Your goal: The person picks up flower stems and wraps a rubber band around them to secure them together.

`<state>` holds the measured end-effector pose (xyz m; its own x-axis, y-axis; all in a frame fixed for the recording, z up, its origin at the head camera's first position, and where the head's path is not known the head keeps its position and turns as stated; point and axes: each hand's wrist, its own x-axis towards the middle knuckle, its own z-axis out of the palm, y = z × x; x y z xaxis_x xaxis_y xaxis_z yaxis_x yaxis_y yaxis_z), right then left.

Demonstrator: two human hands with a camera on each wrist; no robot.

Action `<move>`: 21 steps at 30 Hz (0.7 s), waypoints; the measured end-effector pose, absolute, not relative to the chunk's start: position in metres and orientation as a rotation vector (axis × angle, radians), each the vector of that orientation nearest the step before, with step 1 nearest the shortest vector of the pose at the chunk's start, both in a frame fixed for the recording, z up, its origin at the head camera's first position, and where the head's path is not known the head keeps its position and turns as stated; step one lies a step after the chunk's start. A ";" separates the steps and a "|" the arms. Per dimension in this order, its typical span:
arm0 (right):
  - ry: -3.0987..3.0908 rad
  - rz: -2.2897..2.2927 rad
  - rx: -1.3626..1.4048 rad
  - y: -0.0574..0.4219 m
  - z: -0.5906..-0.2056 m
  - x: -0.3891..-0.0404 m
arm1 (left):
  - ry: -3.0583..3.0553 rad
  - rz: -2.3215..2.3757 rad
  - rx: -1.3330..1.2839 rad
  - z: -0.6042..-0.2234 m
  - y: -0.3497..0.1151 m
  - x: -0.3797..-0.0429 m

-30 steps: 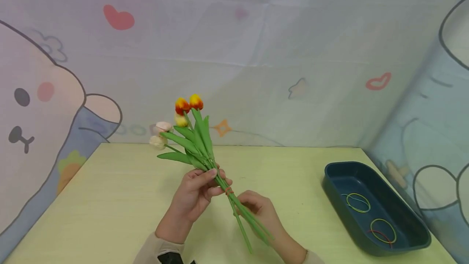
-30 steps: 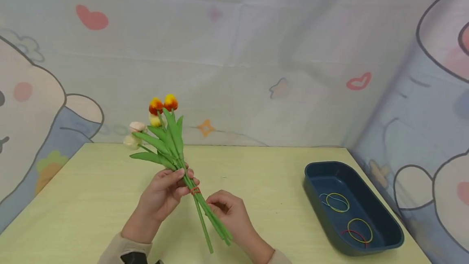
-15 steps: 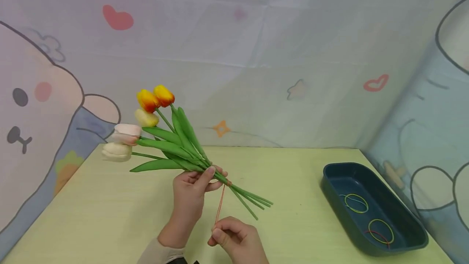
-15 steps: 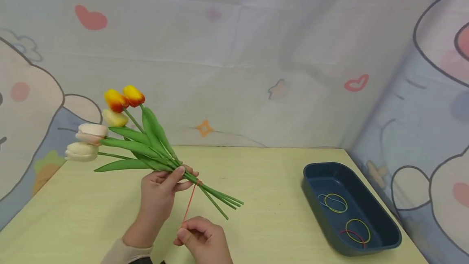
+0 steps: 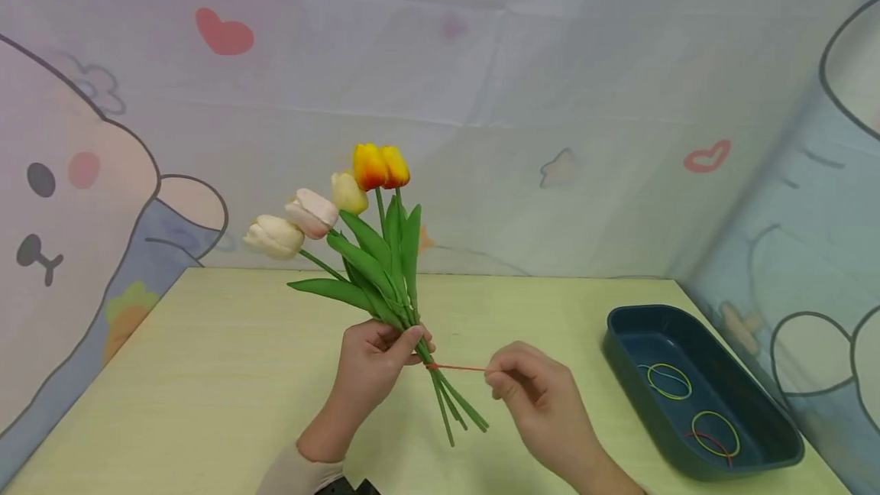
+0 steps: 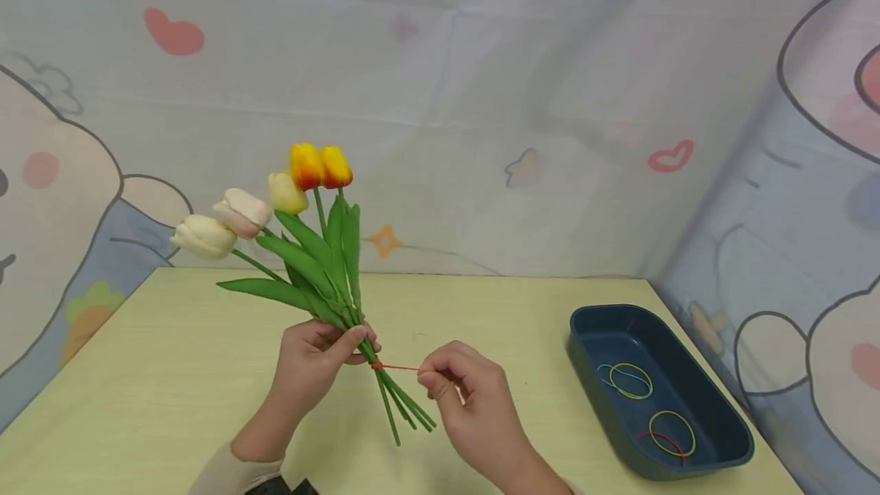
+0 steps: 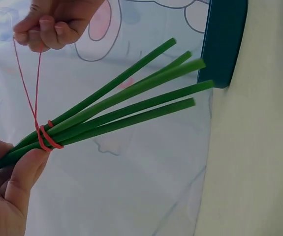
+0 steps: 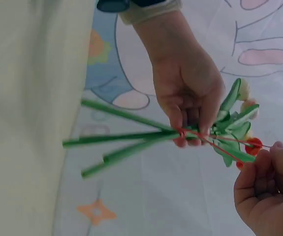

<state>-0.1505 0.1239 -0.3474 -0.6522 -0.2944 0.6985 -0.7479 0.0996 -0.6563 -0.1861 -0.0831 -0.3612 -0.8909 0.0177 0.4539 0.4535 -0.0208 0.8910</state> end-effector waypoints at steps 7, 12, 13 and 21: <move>-1.903 1.318 1.130 0.150 -0.334 -0.166 | -2.028 -2.108 -0.665 -0.352 -0.090 -0.182; -1.917 1.326 1.131 0.159 -0.333 -0.171 | -1.802 -2.407 -0.912 -0.349 -0.097 -0.181; -1.919 1.356 1.127 0.158 -0.335 -0.172 | -1.745 -2.474 -0.955 -0.348 -0.097 -0.180; -1.984 1.599 1.022 0.136 -0.370 -0.182 | -1.449 -2.842 -0.985 -0.348 -0.097 -0.178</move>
<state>-0.1816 0.1356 -0.3697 -0.6562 -0.2927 0.6955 -0.7419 0.0815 -0.6656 -0.1784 -0.0973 -0.3477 -0.8082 0.4201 0.4127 0.0873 -0.6076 0.7894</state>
